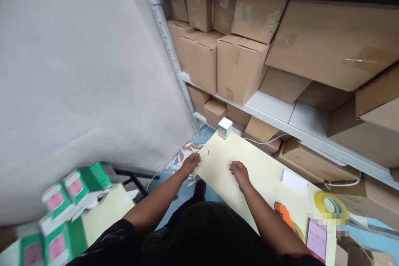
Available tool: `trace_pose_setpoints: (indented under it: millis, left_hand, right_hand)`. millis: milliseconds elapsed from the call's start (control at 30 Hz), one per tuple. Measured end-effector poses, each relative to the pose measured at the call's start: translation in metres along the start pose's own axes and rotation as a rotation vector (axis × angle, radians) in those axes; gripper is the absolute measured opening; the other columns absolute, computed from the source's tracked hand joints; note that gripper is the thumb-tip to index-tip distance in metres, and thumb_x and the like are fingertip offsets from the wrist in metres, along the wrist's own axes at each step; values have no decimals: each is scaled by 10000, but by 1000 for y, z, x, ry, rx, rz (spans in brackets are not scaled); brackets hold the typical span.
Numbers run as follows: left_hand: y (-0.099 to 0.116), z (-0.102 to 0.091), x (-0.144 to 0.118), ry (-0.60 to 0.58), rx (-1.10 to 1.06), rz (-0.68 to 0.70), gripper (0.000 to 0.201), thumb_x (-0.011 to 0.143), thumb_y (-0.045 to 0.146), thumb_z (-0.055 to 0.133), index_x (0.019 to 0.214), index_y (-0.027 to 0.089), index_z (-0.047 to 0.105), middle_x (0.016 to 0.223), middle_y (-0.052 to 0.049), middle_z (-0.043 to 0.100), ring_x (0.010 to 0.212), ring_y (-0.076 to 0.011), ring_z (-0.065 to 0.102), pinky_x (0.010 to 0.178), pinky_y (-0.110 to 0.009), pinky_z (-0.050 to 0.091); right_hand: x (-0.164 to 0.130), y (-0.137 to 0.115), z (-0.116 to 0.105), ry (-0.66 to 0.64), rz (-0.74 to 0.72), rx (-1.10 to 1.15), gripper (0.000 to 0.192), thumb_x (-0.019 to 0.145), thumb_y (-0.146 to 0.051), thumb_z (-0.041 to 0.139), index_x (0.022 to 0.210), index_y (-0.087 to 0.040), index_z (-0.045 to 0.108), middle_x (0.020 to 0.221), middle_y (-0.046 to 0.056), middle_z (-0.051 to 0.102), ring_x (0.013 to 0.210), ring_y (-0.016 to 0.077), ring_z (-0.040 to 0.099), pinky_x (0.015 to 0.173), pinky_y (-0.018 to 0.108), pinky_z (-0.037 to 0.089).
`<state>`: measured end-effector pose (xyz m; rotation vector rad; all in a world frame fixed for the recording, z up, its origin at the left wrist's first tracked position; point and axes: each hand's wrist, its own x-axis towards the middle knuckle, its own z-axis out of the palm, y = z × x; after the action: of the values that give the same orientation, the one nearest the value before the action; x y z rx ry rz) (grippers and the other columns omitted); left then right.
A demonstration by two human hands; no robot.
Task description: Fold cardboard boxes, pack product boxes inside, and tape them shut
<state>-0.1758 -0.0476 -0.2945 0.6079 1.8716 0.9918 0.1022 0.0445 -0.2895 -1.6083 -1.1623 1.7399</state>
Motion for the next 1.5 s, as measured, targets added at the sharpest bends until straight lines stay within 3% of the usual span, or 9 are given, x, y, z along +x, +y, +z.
trace_pose_setpoints:
  millis: [100, 200, 367, 533, 767, 1000, 1167, 1367, 1500]
  left_hand:
    - [-20, -3, -50, 92, -56, -24, 295, 861, 217, 688, 1153, 175, 678, 1135, -87, 756, 985, -192, 720, 856, -304, 574]
    - [-40, -10, -98, 179, -120, -41, 292, 868, 204, 668, 1159, 176, 679, 1149, -91, 754, 977, -187, 720, 845, -297, 571]
    - [-79, -30, -171, 357, -250, -60, 310, 868, 205, 681, 1177, 180, 688, 1178, -100, 752, 1020, -197, 719, 874, -306, 564]
    - [-126, -63, -244, 549, -383, -85, 320, 870, 199, 683, 1186, 156, 688, 1204, -125, 747, 1041, -207, 719, 891, -315, 562]
    - [-205, -127, -350, 761, -513, -94, 321, 871, 190, 687, 1190, 157, 686, 1220, -129, 747, 1073, -207, 720, 910, -319, 567]
    - [-296, -205, -469, 910, -532, -80, 310, 832, 183, 735, 1139, 161, 705, 1165, -115, 757, 1056, -221, 723, 947, -354, 571]
    - [-348, -259, -545, 1009, -520, -148, 306, 832, 183, 711, 1137, 160, 713, 1121, -102, 773, 1017, -223, 731, 954, -357, 568]
    - [-395, -311, -605, 1157, -577, -192, 316, 873, 208, 667, 1183, 156, 696, 1157, -112, 766, 1041, -222, 728, 947, -354, 569]
    - [-422, -340, -634, 1260, -606, -234, 308, 883, 202, 649, 1185, 162, 692, 1165, -103, 769, 1038, -209, 728, 933, -329, 566]
  right_hand:
    - [-11, 9, -6, -102, 4, -51, 399, 618, -435, 786, 930, -193, 730, 928, 76, 791, 853, 243, 762, 754, 341, 567]
    - [-22, 15, 4, -213, 5, -87, 391, 616, -427, 798, 920, -190, 731, 873, 70, 788, 833, 241, 767, 747, 339, 578]
    - [-48, 22, 44, -400, -23, -163, 385, 602, -426, 815, 899, -195, 733, 866, 75, 802, 811, 247, 776, 715, 334, 587]
    - [-86, 36, 95, -565, -44, -262, 406, 569, -441, 815, 889, -206, 733, 863, 73, 812, 788, 250, 778, 682, 327, 586]
    - [-166, 74, 190, -725, -81, -390, 341, 580, -449, 805, 838, -244, 717, 830, 67, 804, 754, 261, 763, 641, 339, 575]
    - [-279, 128, 286, -835, -140, -459, 428, 567, -476, 799, 893, -216, 701, 869, 73, 804, 767, 238, 765, 667, 314, 578]
    - [-360, 158, 337, -920, -192, -503, 455, 606, -516, 781, 927, -202, 709, 894, 83, 797, 772, 236, 762, 685, 325, 587]
    - [-431, 178, 388, -1077, -200, -618, 416, 625, -520, 767, 901, -212, 717, 866, 63, 789, 766, 226, 750, 725, 340, 592]
    - [-472, 191, 431, -1251, -179, -712, 387, 661, -521, 766, 909, -226, 731, 863, 53, 795, 768, 231, 744, 729, 354, 589]
